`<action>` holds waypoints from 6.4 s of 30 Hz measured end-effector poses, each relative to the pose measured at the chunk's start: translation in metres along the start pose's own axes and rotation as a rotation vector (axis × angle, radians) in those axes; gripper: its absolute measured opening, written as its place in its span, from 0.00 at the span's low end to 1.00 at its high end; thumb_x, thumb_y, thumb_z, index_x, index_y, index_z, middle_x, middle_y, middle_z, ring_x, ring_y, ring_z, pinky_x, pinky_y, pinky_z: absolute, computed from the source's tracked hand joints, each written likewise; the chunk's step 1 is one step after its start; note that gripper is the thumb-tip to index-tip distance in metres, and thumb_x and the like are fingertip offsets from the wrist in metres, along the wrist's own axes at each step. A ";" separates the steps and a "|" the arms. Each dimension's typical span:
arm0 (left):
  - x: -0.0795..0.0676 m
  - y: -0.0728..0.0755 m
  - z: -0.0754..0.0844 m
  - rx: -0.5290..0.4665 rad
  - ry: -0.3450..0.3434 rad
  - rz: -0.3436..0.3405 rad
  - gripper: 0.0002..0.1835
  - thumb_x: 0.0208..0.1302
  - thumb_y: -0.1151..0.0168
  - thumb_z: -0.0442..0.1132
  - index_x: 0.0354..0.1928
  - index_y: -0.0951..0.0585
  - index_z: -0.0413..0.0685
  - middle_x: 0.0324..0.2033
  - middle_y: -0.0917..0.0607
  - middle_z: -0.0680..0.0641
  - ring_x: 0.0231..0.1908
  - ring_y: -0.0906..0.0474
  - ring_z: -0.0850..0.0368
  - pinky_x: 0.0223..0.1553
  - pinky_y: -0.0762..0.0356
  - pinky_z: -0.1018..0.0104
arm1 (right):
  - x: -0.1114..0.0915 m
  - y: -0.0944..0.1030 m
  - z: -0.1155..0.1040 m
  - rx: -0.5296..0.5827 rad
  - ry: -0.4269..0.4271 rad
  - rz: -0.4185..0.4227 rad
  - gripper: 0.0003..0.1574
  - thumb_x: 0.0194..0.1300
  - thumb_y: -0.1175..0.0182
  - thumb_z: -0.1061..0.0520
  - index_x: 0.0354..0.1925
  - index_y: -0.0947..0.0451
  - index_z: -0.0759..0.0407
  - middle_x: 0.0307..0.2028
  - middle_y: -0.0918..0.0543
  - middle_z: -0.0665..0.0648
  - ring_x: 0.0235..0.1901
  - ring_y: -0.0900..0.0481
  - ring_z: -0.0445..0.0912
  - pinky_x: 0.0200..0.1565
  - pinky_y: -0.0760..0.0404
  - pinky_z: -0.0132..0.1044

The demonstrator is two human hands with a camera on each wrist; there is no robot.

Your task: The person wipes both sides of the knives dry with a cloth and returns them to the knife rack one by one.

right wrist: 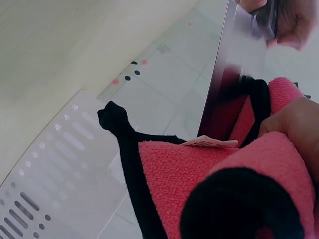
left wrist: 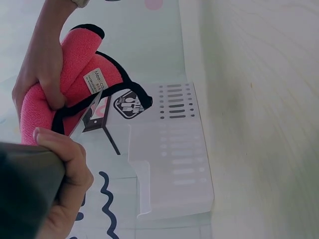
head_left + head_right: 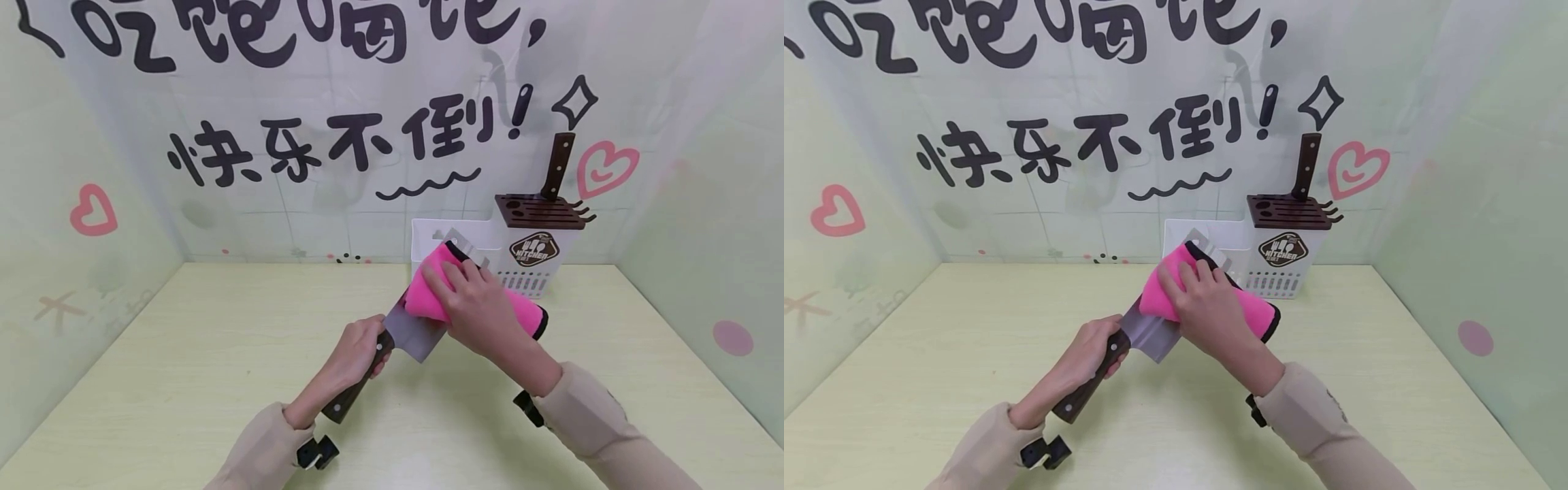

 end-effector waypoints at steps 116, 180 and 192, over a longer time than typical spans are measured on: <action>0.000 0.004 0.003 -0.023 0.021 -0.023 0.16 0.64 0.71 0.35 0.25 0.33 0.37 0.13 0.30 0.46 0.09 0.36 0.59 0.11 0.37 0.72 | -0.008 -0.004 0.020 0.018 -0.072 0.052 0.43 0.33 0.30 0.59 0.53 0.31 0.60 0.44 0.24 0.65 0.38 0.28 0.58 0.35 0.23 0.47; 0.004 0.006 0.005 -0.039 0.021 0.019 0.18 0.65 0.72 0.36 0.28 0.32 0.36 0.14 0.30 0.46 0.11 0.35 0.59 0.12 0.35 0.71 | -0.018 -0.003 -0.020 -0.023 0.124 0.045 0.41 0.36 0.30 0.53 0.53 0.30 0.56 0.44 0.23 0.61 0.39 0.26 0.56 0.39 0.22 0.43; 0.002 0.009 0.007 -0.058 0.026 0.007 0.18 0.66 0.72 0.37 0.30 0.32 0.34 0.15 0.30 0.46 0.11 0.35 0.58 0.12 0.35 0.70 | -0.020 -0.003 -0.027 -0.034 0.192 0.076 0.41 0.36 0.32 0.54 0.54 0.30 0.56 0.43 0.22 0.60 0.35 0.29 0.54 0.34 0.25 0.40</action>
Point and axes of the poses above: each hand's wrist, its own x-axis towards the middle knuckle, its own y-axis out of the back of the hand, z = x × y, the point moved 2 cm from there along x, towards the middle knuckle
